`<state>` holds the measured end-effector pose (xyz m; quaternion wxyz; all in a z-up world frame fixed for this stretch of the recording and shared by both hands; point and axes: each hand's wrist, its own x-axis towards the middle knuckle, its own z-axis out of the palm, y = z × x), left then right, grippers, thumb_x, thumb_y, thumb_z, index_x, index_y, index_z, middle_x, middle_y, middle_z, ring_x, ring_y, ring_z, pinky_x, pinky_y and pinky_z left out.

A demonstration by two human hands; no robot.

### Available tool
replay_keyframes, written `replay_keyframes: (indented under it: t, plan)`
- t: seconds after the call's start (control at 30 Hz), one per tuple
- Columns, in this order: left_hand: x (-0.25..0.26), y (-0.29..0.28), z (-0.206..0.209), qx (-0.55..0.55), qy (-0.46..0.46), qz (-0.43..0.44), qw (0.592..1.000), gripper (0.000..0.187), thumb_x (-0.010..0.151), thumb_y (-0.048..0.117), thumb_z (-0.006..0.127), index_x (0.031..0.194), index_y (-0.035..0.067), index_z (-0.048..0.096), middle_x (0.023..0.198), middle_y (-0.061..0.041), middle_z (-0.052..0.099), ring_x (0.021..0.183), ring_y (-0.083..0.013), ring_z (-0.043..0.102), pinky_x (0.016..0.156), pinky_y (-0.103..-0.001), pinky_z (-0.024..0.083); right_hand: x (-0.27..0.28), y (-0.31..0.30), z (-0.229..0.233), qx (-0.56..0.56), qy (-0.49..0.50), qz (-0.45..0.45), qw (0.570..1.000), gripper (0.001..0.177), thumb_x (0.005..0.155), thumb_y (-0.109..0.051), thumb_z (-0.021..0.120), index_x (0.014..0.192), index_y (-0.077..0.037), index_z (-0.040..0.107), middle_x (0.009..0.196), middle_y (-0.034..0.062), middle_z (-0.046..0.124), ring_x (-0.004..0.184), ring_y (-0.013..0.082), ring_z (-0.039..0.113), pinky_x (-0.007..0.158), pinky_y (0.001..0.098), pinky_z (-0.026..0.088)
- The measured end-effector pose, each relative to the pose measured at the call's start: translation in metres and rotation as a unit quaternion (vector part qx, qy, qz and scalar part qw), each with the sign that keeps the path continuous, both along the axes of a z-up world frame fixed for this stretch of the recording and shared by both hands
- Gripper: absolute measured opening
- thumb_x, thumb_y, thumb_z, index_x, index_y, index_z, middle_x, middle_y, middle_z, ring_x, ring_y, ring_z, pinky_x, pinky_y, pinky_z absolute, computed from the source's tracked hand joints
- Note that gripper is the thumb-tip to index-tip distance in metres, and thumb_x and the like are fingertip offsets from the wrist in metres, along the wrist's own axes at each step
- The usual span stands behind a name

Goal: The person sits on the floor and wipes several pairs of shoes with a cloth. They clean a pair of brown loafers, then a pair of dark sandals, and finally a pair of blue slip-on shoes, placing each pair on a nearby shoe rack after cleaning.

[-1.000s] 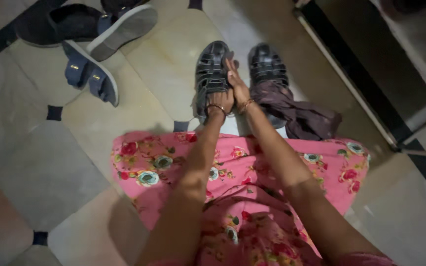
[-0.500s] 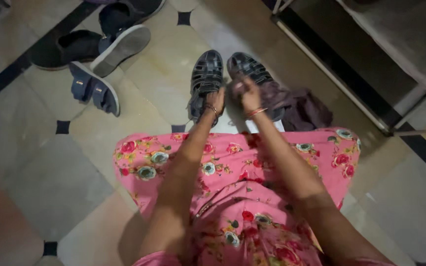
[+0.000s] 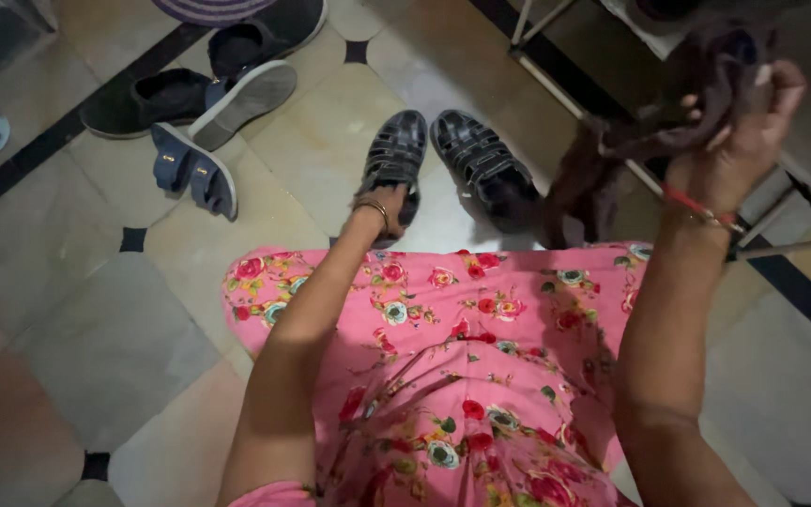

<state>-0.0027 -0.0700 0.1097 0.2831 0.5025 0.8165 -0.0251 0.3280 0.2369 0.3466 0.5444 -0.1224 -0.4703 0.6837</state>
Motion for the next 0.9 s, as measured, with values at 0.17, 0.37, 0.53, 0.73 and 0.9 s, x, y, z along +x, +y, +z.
replay_keyframes:
  t: [0.17,0.37,0.53,0.73,0.9]
  plan:
    - [-0.027,0.003,-0.029,-0.029,-0.100,-0.007,0.995,0.076,0.053,0.045,0.096,0.110,0.002,0.070,0.114,-0.019,0.073,0.107,-0.0349,0.071,0.094,-0.045,0.056,-0.012,-0.087,0.066,-0.070,0.026,0.147,0.986,0.044,0.110,-0.023,0.063,0.149,-0.007,0.051,0.121,0.0124,0.063,0.083,0.0217,0.068,0.072,0.0272,0.056]
    - [-0.018,0.065,-0.073,0.189,-0.065,0.165,0.966,0.046,0.077,0.053,0.080,0.103,0.014,0.077,0.109,-0.017,0.074,0.102,-0.0390,0.069,0.089,-0.048,0.055,-0.098,-0.147,-0.004,-0.305,-0.001,0.247,0.920,0.029,0.103,-0.021,0.063,0.128,-0.006,0.061,0.122,0.0094,0.068,0.091,0.0211,0.067,0.077,0.0283,0.056]
    - [-0.020,0.098,-0.071,0.288,-0.068,0.378,0.877,0.044,0.073,0.047,0.083,0.099,0.011,0.076,0.109,-0.016,0.074,0.101,-0.0407,0.068,0.084,-0.050,0.055,-0.165,-0.179,-0.177,-0.232,-0.208,0.109,0.944,0.030,0.105,-0.016,0.068,0.133,-0.008,0.061,0.114,0.0079,0.059,0.094,0.0192,0.053,0.079,0.0317,0.047]
    - [-0.037,0.094,-0.080,0.288,-0.119,0.387,0.868,0.043,0.088,0.045,0.075,0.095,0.002,0.076,0.100,-0.024,0.074,0.090,-0.0394,0.074,0.083,-0.047,0.055,-0.176,-0.197,-0.255,0.270,-0.456,-0.085,0.844,0.038,0.093,-0.008,0.064,0.131,-0.006,0.059,0.130,0.0200,0.062,0.122,0.0378,0.059,0.109,0.0446,0.047]
    - [-0.041,0.086,-0.082,0.347,-0.325,0.463,0.748,0.033,0.090,0.032,0.068,0.098,0.001,0.077,0.097,-0.021,0.077,0.089,-0.0306,0.073,0.076,-0.044,0.054,-0.205,-0.224,-0.275,0.307,-0.412,-0.001,0.858,0.065,0.091,0.004,0.051,0.155,-0.006,0.043,0.163,0.0212,0.039,0.149,0.0409,0.038,0.123,0.0480,0.031]
